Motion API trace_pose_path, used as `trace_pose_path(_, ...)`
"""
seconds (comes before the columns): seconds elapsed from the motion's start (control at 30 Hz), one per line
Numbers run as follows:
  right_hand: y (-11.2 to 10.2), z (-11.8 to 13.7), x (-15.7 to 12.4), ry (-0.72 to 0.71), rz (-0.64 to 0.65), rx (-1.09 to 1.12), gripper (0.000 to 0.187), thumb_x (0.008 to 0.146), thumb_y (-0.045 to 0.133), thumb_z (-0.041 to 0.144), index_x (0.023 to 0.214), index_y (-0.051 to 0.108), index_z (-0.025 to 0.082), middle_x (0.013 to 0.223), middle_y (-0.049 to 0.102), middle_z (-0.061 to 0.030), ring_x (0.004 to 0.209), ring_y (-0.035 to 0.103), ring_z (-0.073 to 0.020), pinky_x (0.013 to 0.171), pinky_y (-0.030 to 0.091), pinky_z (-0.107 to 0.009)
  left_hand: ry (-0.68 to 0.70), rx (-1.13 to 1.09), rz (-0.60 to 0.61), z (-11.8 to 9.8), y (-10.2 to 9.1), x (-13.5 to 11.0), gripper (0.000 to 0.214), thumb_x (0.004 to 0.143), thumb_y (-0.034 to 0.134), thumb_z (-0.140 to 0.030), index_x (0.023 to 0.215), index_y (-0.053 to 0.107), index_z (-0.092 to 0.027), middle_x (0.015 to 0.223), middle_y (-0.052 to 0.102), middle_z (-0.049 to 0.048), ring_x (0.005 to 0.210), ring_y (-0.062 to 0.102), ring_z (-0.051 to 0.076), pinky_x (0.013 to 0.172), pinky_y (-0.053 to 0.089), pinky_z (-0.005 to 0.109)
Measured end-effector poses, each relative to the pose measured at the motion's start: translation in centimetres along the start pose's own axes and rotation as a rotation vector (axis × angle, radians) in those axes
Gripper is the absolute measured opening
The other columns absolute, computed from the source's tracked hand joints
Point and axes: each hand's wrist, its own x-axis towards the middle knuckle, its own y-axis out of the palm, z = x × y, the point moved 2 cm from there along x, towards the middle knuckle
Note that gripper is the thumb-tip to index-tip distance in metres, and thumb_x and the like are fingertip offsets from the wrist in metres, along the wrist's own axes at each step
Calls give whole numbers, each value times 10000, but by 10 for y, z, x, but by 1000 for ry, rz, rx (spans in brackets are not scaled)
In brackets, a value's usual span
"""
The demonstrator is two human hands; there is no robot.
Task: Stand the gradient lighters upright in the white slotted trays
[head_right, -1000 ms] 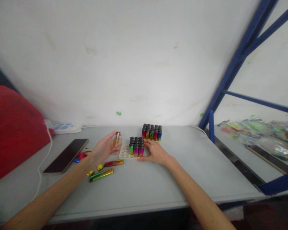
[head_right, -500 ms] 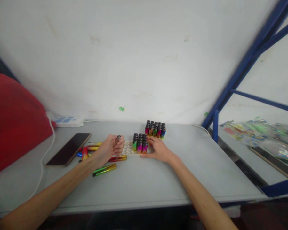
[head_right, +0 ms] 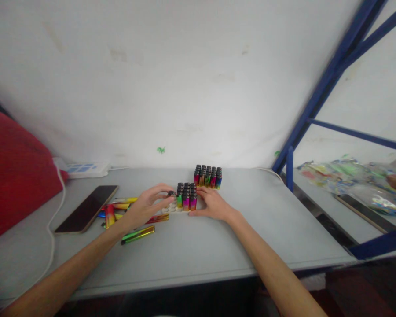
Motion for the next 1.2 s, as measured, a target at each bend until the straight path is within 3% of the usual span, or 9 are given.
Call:
trace_pose_path(0.27, 3, -4, -1, 24, 10, -31, 799, 757, 745, 695, 1294, 637, 113, 1410, 550, -183, 1292, 541, -333, 1127, 425, -479, 44, 192, 17, -1, 6, 0, 228, 898, 668, -376, 1043, 761, -226, 1043, 732, 81, 891, 677, 223, 840, 540, 321)
trace_pose_path(0.43, 4, -6, -1, 13, 9, -30, 783, 759, 743, 695, 1290, 638, 130, 1412, 550, -172, 1294, 539, -324, 1127, 425, -472, 31, 177, 49, 1, 9, -1, 230, 897, 664, -385, 1039, 761, -233, 1006, 726, 83, 869, 674, 234, 809, 557, 335)
trace_pose_path(0.53, 4, -5, 0, 9, 13, -32, 737, 767, 755, 667, 1273, 651, 141, 1413, 552, -160, 1297, 536, -319, 1127, 425, -466, 42, 169, 7, 2, 15, -2, 192, 872, 692, -371, 991, 762, -237, 986, 695, 79, 868, 657, 229, 827, 549, 337)
trace_pose_path(0.63, 4, -5, -1, 10, 15, -39, 721, 773, 755, 659, 1268, 657, 145, 1414, 551, -163, 1300, 534, -324, 1128, 423, -470, 32, 120, -63, 3, 21, -3, 219, 837, 732, -346, 1033, 723, -249, 964, 687, 60, 827, 645, 213, 810, 543, 328)
trace_pose_path(0.73, 4, -5, -1, 17, 20, -41, 741, 776, 748, 665, 1288, 646, 138, 1414, 550, -171, 1299, 535, -328, 1125, 425, -477, -1, 136, -49, 4, 16, -3, 352, 818, 755, -366, 1134, 642, -262, 900, 712, 29, 811, 657, 212, 825, 529, 330)
trace_pose_path(0.83, 4, -5, -1, 14, 21, -30, 761, 779, 743, 669, 1302, 635, 128, 1419, 546, -176, 1309, 531, -328, 1134, 421, -476, 18, 317, -61, 4, -12, -1, 343, 817, 748, -423, 1101, 645, -260, 949, 730, 37, 920, 669, 237, 936, 494, 360)
trace_pose_path(1.0, 5, -7, -1, 31, 16, -47, 790, 763, 739, 696, 1290, 642, 116, 1425, 538, -189, 1315, 527, -342, 1132, 423, -485, -99, 662, -67, 23, -95, -5, 311, 804, 670, -480, 956, 736, -216, 1096, 725, 129, 1105, 626, 352, 1063, 419, 507)
trace_pose_path(1.1, 7, -9, -2, 31, 8, -47, 797, 760, 734, 706, 1288, 643, 116, 1420, 542, -190, 1310, 530, -344, 1129, 425, -491, -228, 721, -40, 38, -133, -15, 358, 720, 688, -530, 854, 762, -207, 1060, 732, 167, 1066, 635, 406, 1035, 430, 552)
trace_pose_path(1.2, 8, -11, -2, 27, -5, -40, 807, 750, 742, 708, 1292, 643, 118, 1408, 551, -190, 1299, 537, -346, 1124, 428, -497, -250, 577, -90, 43, -145, -22, 329, 589, 771, -536, 711, 744, -232, 953, 753, 144, 878, 679, 361, 874, 525, 458)
